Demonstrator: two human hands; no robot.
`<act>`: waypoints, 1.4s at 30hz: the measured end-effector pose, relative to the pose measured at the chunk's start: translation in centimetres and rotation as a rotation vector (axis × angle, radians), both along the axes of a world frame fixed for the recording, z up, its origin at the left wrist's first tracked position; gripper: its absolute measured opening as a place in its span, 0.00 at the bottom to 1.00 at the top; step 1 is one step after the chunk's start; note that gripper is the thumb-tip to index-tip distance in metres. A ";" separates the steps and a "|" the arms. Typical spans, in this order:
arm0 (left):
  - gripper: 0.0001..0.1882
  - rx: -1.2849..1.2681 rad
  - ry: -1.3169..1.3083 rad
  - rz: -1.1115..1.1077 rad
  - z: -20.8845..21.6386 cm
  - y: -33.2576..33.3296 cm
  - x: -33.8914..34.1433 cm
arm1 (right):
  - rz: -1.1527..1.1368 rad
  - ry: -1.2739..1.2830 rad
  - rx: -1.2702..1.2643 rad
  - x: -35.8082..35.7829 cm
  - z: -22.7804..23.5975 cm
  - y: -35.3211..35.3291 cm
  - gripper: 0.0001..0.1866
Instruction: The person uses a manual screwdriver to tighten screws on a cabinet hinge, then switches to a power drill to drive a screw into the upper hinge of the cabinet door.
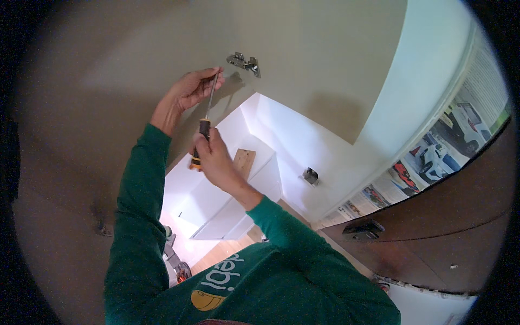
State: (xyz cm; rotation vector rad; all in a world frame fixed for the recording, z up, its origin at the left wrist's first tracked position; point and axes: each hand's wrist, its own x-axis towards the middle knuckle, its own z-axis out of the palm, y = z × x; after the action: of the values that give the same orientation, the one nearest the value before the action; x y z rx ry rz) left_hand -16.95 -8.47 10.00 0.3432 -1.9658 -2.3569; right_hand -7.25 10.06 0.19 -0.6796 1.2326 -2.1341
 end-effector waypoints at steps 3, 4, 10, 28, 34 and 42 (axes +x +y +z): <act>0.14 -0.098 0.003 -0.009 0.3 0.7 -0.8 | -0.045 -0.015 0.020 0.9 2.4 -2.9 0.17; 0.14 -0.166 0.010 0.016 0.6 1.1 -1.3 | -0.111 0.038 0.048 0.5 2.9 -3.8 0.17; 0.15 -0.870 0.152 0.112 2.7 2.4 -2.9 | -0.150 0.102 -0.025 -3.0 1.2 -9.3 0.16; 0.14 -1.386 0.370 0.326 0.4 3.1 -3.8 | 0.036 -0.116 -0.136 -4.7 2.9 -7.7 0.14; 0.12 -1.387 0.421 0.311 0.4 3.3 -4.2 | 0.007 -0.164 -0.155 -4.6 3.2 -7.3 0.15; 0.17 -1.342 0.332 0.246 0.5 2.5 -3.7 | 0.051 -0.191 -0.225 -4.5 2.8 -7.6 0.12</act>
State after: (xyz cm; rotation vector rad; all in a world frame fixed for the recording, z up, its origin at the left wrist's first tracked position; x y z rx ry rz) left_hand -20.63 -5.98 10.51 0.0643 -2.5306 -0.5485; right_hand -11.76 2.49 2.97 -0.5768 0.8745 -2.2569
